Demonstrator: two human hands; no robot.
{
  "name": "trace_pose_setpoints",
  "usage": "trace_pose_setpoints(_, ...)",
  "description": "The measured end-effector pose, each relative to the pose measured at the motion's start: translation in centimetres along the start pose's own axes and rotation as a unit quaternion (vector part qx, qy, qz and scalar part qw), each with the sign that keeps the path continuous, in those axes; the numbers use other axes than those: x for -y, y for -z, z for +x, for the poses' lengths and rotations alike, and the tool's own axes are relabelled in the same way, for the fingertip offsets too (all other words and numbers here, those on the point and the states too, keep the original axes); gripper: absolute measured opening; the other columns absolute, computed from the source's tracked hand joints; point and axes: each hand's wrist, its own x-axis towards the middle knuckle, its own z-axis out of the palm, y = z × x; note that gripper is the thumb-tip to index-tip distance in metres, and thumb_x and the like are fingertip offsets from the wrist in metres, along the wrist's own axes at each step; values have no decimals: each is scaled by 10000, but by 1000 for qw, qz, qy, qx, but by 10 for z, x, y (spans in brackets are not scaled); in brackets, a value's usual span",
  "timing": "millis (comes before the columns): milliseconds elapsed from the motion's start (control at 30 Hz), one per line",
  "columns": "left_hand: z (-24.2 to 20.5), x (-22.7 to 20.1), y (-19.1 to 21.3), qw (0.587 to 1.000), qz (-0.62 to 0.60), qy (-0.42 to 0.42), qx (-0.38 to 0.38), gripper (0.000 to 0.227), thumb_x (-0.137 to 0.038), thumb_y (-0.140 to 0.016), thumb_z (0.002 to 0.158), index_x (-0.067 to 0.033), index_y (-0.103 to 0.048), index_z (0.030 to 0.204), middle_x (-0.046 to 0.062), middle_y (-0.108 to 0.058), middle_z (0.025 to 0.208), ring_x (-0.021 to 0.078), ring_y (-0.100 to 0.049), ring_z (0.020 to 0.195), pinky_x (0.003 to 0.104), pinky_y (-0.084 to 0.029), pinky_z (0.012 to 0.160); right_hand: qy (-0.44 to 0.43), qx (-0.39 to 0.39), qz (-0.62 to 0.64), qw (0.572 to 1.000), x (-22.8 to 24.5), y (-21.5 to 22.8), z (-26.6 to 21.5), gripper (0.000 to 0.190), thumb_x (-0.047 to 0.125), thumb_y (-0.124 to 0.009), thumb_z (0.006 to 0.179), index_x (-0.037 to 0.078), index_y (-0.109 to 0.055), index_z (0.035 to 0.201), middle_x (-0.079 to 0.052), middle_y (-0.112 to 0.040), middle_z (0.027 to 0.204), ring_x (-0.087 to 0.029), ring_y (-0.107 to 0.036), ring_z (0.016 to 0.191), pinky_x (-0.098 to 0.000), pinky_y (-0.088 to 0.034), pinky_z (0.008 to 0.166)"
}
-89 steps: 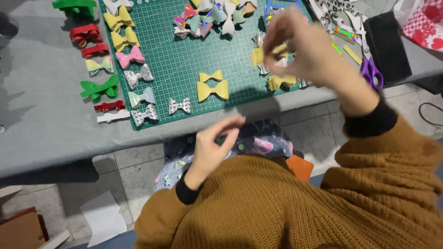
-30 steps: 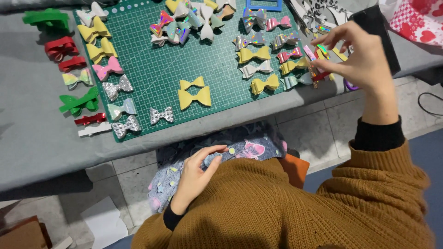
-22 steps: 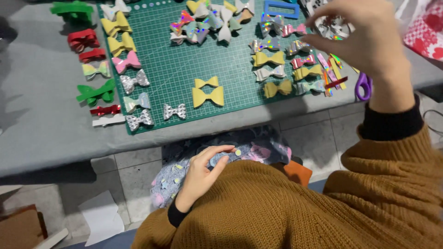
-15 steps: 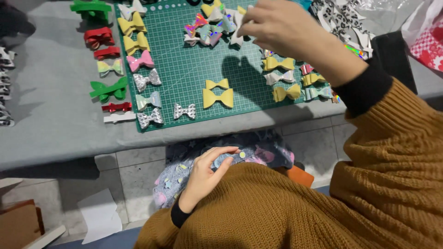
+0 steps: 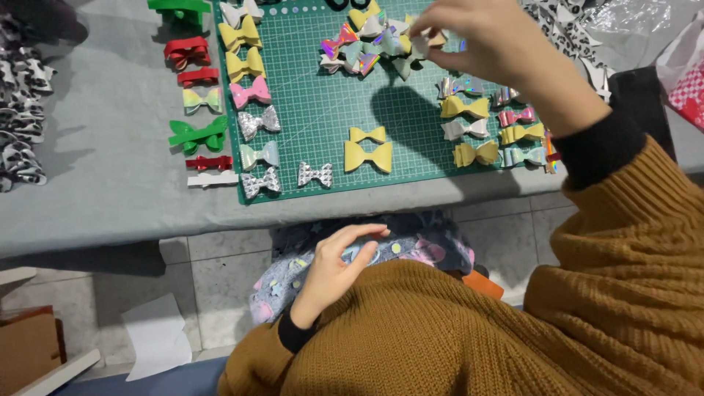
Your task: Organizing and arranging a collection of small decorative leather or vinyl bows on a cutting mat.
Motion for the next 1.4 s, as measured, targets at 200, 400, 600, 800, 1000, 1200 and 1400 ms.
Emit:
trace_pose_setpoints(200, 26, 10, -7, 986, -162, -16, -17, 397, -112, -605, 1049, 7, -566, 1426, 142, -698, 1337, 213, -704, 1197, 332, -568, 1043, -208, -94, 364, 903, 53, 8, -52, 353, 30, -818, 968, 2, -612, 1254, -111, -704, 1230, -183, -723, 1119, -314, -621, 952)
trace_pose_setpoints(400, 66, 2, -9, 943, -333, -18, 19, 527, -197, -620, 1040, -18, -435, 1499, 157, -644, 1385, 215, -685, 1233, 320, -570, 1016, -245, -174, 554, 777, 130, -25, -87, 424, -60, -819, 844, -21, -606, 1209, -154, -700, 1215, -246, -704, 1217, -398, -601, 1088)
trace_pose_setpoints(600, 74, 22, -11, 952, -295, 73, 39, 380, -221, -629, 1063, 78, -677, 1292, 147, -768, 1144, 189, -761, 1035, 282, -604, 868, -274, -217, 527, 775, 167, -62, -101, 436, -74, -845, 803, -17, -626, 1175, -169, -674, 1233, -270, -676, 1212, -402, -568, 1070)
trace_pose_setpoints(800, 54, 46, -28, 955, -279, 102, 17, 339, -198, -643, 1044, 70, -696, 1245, 110, -763, 1106, 141, -734, 989, 267, -603, 838, -225, -219, 219, 924, 201, -36, -90, 377, 38, -901, 777, 52, -690, 1089, -114, -728, 1166, -261, -733, 1034, -336, -601, 876)
trace_pose_setpoints(1000, 45, 59, -36, 930, -352, 104, 20, 314, -166, -636, 1050, 65, -670, 1260, 124, -740, 1170, 154, -728, 1028, 280, -603, 916, -234, -240, 199, 921, 208, -40, -95, 273, 57, -893, 812, 52, -739, 1037, -75, -765, 1084, -231, -772, 946, -319, -631, 806)
trace_pose_setpoints(1200, 48, 45, -39, 882, -441, 152, 72, 334, -199, -619, 1056, 49, -650, 1278, 115, -730, 1210, 175, -724, 1090, 297, -591, 952, -297, -251, 320, 864, 207, -44, -104, 335, 88, -895, 786, 37, -725, 1071, -93, -761, 1113, -249, -759, 1018, -343, -610, 883)
trace_pose_setpoints(1400, 57, 34, -42, 926, -348, 145, 39, 399, -216, -611, 1052, 30, -632, 1365, 100, -724, 1226, 159, -710, 1107, 327, -589, 948, -300, -216, 233, 899, 199, -17, -102, 354, 80, -908, 774, 42, -738, 1082, -108, -749, 1096, -251, -744, 1010, -345, -607, 873)
